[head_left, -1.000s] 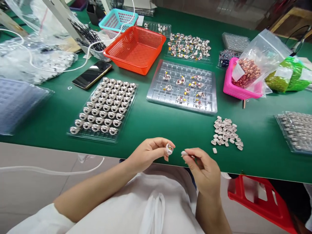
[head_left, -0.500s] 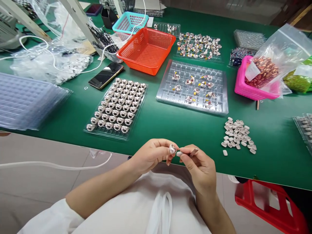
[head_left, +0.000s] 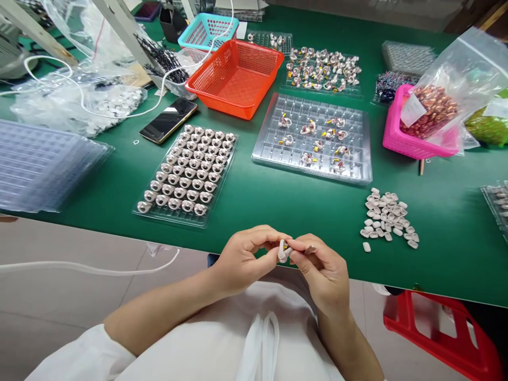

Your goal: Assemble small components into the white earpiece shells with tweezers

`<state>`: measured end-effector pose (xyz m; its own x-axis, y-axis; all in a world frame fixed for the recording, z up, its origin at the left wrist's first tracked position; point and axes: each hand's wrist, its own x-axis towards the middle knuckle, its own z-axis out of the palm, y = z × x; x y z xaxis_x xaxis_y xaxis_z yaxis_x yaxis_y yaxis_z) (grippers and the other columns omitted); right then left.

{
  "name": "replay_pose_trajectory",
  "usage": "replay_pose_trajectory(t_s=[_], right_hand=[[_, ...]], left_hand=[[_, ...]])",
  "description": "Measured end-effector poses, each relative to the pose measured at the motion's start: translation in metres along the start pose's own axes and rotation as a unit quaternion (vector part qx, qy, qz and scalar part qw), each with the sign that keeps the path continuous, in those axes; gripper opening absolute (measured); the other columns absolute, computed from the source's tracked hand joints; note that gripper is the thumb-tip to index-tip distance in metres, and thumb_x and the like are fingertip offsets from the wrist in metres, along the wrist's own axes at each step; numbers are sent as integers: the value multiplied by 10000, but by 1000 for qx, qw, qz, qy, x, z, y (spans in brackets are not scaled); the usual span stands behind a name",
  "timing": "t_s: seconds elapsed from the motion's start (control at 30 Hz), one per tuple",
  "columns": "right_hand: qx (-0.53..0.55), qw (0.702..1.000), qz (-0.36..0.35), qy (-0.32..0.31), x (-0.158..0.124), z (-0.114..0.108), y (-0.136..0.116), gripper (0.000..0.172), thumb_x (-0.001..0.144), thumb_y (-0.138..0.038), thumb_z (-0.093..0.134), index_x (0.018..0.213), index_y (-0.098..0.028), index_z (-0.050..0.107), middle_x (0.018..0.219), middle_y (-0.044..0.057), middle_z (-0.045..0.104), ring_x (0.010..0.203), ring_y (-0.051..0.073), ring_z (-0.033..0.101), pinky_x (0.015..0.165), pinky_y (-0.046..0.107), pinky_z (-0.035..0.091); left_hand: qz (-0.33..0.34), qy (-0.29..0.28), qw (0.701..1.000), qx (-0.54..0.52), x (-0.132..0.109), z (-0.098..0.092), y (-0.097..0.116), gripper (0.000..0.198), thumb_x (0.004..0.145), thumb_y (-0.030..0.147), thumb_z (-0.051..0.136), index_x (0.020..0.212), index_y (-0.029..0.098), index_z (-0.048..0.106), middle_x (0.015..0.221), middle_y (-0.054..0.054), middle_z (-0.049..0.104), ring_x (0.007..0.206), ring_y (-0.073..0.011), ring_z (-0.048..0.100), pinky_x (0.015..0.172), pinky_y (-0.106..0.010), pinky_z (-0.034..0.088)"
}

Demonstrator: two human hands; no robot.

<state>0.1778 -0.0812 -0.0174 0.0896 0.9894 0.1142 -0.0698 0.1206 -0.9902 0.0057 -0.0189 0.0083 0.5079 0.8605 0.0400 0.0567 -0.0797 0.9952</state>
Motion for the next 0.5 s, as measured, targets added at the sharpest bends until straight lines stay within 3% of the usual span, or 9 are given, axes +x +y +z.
replay_pose_trajectory(t_s=[0.17,0.5], right_hand=[[24,1000,8,18,-3,2,4,233,945,-134,674,1074,-300,773,925,19,720,850,158,664,725,279,550],[6,999,-19,33,-6,1,9,279,933,-97,674,1097,-304,765,944,26,724,860,173,678,720,303,557]], left_hand=[[86,29,991,96,-1,2,-3,235,862,48,639,1042,92,783,819,-96,768,733,-144,692,675,-221,555],[159,70,972,156,-3,7,-4,274,847,17,659,1073,125,770,750,-48,731,667,-114,646,612,-193,539]])
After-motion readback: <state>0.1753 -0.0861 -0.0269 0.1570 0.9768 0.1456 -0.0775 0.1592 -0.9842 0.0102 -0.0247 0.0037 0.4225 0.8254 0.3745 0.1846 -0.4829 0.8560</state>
